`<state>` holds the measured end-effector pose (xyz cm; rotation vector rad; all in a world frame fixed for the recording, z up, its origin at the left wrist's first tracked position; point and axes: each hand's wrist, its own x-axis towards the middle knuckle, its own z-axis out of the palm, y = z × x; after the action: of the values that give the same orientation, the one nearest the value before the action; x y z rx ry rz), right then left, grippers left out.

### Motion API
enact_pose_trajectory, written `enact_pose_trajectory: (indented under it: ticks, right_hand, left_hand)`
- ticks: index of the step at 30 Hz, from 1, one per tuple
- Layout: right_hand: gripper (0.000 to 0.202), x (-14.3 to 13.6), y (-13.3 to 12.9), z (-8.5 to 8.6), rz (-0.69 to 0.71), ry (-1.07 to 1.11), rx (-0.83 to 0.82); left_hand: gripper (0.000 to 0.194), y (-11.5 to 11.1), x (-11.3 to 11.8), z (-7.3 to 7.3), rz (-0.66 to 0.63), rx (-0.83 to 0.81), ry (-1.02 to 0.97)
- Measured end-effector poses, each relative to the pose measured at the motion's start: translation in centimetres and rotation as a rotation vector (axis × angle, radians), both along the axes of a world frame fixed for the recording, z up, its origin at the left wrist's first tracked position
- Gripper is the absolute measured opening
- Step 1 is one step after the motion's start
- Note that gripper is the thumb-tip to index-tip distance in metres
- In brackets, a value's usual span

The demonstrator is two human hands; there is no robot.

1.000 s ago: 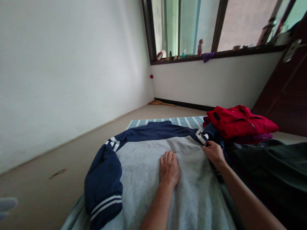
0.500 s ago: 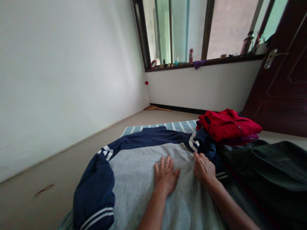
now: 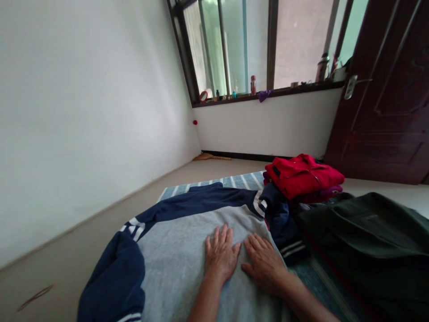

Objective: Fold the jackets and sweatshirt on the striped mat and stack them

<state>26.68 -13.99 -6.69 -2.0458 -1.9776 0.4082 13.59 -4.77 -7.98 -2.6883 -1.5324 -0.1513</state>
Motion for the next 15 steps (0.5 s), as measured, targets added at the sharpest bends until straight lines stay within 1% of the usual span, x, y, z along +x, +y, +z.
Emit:
enact_pose_trajectory:
  ticks: [2, 3, 4, 7, 9, 11, 15]
  right_hand:
    - [0.065, -0.9, -0.9, 0.3, -0.040, 0.013, -0.007]
    - [0.067, -1.5, -1.5, 0.2, -0.037, 0.027, 0.007]
    - [0.070, -2.1, -2.0, 0.0, -0.019, 0.045, 0.027]
    - [0.080, -3.5, -3.5, -1.2, 0.094, 0.088, 0.086]
    - [0.084, -3.6, -4.2, -1.9, 0.129, 0.099, 0.114]
    - [0.084, -3.5, -4.6, -2.3, 0.134, 0.108, 0.144]
    - [0.085, -3.1, -4.7, -2.1, 0.120, 0.120, 0.162]
  left_hand:
    - [0.058, -0.1, 0.1, 0.4, 0.007, -0.014, 0.033]
    - [0.058, -0.1, 0.2, 0.6, 0.007, -0.021, 0.051]
    - [0.057, -0.1, 0.2, 0.8, 0.008, -0.026, 0.068]
    - [0.056, -0.1, 0.3, 1.0, 0.011, -0.014, 0.095]
    - [0.056, 0.0, 0.3, 0.9, 0.008, 0.007, 0.098]
    - [0.056, 0.0, 0.3, 0.8, 0.005, 0.021, 0.108]
    - [0.055, 0.1, 0.3, 1.2, 0.009, 0.010, 0.136]
